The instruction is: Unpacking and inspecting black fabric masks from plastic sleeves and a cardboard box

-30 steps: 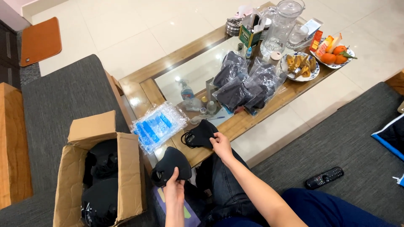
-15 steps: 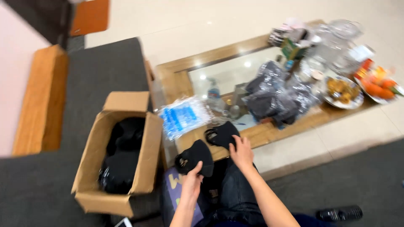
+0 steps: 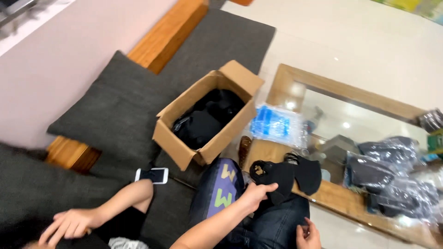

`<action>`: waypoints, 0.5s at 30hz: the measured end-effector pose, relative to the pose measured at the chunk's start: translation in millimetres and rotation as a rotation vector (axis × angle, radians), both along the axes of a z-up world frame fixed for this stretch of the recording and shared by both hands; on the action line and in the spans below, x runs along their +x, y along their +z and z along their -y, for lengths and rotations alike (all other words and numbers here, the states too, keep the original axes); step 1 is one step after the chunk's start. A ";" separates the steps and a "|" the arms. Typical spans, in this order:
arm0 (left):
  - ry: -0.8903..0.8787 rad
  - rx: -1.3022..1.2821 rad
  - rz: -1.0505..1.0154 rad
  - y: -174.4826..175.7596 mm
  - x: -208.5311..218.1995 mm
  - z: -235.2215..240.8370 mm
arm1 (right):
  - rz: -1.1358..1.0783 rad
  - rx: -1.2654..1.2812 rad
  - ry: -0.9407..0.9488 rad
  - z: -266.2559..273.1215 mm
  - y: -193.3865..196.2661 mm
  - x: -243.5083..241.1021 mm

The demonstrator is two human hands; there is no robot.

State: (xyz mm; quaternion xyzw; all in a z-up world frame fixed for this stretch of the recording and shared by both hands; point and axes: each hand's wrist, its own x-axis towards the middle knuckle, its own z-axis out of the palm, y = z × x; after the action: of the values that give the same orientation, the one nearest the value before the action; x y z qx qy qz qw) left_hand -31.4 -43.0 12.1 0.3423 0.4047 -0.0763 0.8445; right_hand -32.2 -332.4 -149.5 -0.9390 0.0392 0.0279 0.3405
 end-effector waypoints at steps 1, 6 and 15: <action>-0.028 -0.015 -0.008 7.1 -4.0 0.5 | -0.003 0.102 -0.025 -1.9 0.6 1.9; 0.000 -0.031 0.085 -5.9 -9.9 4.0 | -0.026 0.364 -0.033 -52.0 64.5 -2.2; -0.041 -0.067 0.193 -8.8 -10.2 16.2 | -0.330 0.500 -0.067 -75.8 78.8 -15.2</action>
State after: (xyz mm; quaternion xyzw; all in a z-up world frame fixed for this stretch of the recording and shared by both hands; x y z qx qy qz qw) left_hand -41.6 -59.2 3.3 0.3279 0.3116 -0.0736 0.8888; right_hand -47.4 -256.6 -70.8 -0.8069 0.1170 0.1778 0.5511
